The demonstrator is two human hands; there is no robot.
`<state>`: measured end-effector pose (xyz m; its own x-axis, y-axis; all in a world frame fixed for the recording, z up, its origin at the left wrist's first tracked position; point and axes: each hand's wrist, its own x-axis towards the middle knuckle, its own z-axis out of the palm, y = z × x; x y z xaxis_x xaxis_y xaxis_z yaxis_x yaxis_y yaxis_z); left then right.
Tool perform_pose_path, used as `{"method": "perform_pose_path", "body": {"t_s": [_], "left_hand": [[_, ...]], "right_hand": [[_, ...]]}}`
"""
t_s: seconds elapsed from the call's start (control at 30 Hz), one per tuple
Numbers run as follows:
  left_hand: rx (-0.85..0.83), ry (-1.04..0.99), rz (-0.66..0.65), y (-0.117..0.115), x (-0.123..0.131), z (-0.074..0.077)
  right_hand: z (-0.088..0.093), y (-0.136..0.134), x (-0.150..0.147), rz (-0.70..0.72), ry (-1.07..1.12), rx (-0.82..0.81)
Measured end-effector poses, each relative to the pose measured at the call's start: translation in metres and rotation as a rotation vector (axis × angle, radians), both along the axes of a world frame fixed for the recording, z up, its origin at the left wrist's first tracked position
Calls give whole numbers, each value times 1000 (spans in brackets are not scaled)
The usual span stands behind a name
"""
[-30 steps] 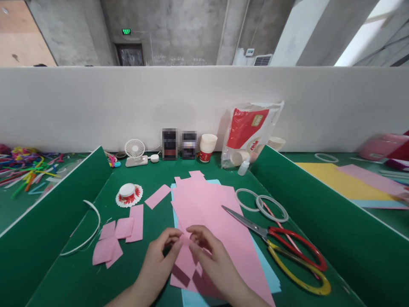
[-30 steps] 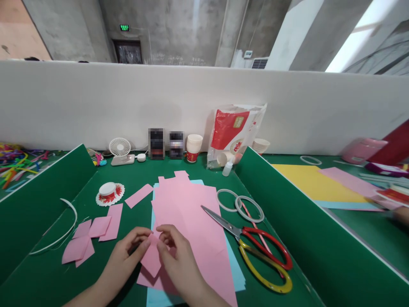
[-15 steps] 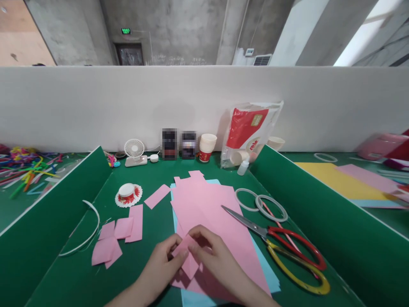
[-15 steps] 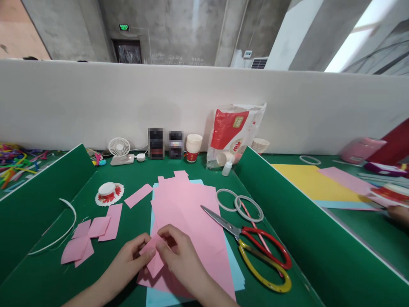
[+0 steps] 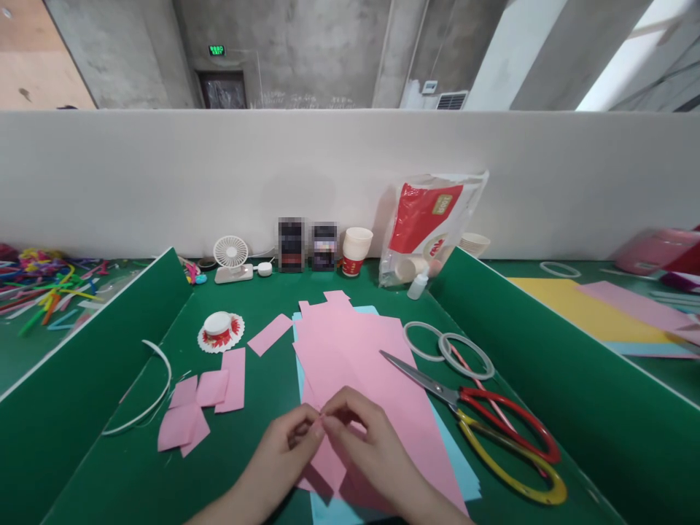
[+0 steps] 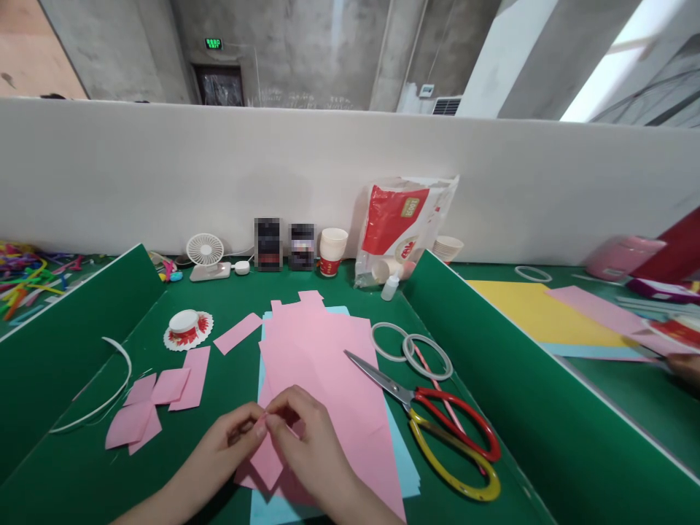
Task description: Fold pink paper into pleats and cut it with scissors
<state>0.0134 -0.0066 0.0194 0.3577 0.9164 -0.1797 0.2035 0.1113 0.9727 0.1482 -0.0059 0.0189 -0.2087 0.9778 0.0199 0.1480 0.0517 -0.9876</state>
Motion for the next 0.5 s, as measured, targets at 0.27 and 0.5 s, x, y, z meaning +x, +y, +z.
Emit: {"method": "perform_pose_path", "body": {"t_s": [0.27, 0.5], "left_hand": [[55, 79, 50, 1, -1, 1], [25, 29, 59, 1, -1, -3]], "right_hand": [[0, -2, -2, 65, 66, -96], [-2, 1, -3, 62, 215, -151]]}}
